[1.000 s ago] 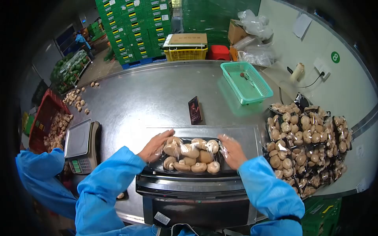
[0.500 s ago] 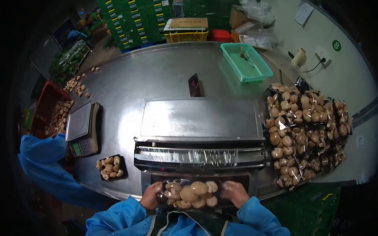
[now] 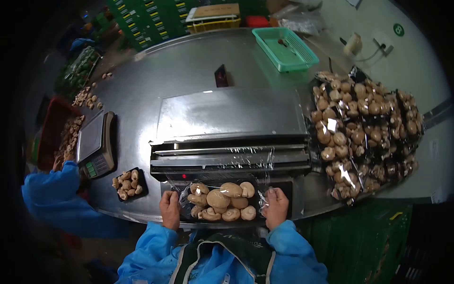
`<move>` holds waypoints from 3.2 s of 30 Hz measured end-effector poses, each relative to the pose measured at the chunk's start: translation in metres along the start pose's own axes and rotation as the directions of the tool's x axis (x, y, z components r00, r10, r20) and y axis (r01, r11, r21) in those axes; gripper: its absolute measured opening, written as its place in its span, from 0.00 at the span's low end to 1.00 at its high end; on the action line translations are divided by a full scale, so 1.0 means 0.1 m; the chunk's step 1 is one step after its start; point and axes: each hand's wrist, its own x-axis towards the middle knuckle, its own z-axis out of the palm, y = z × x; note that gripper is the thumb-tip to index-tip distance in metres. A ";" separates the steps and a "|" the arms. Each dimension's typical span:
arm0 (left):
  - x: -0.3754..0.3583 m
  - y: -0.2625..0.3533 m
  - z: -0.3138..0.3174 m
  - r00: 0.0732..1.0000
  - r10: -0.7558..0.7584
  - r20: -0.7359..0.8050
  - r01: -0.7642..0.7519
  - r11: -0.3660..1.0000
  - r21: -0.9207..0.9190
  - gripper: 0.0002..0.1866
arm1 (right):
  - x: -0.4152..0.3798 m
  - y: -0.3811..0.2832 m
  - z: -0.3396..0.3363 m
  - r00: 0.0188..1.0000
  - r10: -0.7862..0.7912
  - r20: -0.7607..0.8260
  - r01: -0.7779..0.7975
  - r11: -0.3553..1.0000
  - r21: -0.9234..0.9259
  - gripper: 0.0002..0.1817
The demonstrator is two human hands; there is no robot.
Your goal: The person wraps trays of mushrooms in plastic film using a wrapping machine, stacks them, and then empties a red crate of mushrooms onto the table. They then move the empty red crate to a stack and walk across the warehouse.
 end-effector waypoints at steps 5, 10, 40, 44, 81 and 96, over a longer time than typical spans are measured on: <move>-0.29 0.28 0.03 0.945 -0.189 0.266 0.217 0.973 -0.082 0.10 | -0.37 -0.07 -0.62 0.991 -0.023 -0.130 0.020 1.000 -0.024 0.11; -0.08 0.31 0.42 0.823 0.011 0.569 -0.264 0.893 0.364 0.12 | -0.53 0.15 -1.16 0.959 -0.076 -0.272 0.080 0.997 0.006 0.11; -0.23 0.59 0.41 0.011 -0.042 0.999 0.042 0.998 0.041 0.26 | -0.63 -0.97 -0.05 0.472 0.490 0.733 0.048 0.816 -0.577 0.33; -0.25 0.63 0.28 0.114 0.001 0.994 0.490 0.870 -0.057 0.32 | -0.57 -0.52 -0.44 0.710 0.351 0.611 -0.044 0.887 -0.459 0.28; 0.21 0.86 -0.25 0.465 0.023 0.885 0.331 0.923 -0.198 0.37 | 2.25 -2.39 1.35 0.214 -0.432 0.876 0.795 -0.444 -0.413 0.24; 0.01 0.41 -1.05 0.996 -0.091 -0.012 0.068 0.815 -0.575 0.37 | 3.82 -1.29 3.35 0.692 0.203 0.693 0.454 -0.869 -0.199 0.22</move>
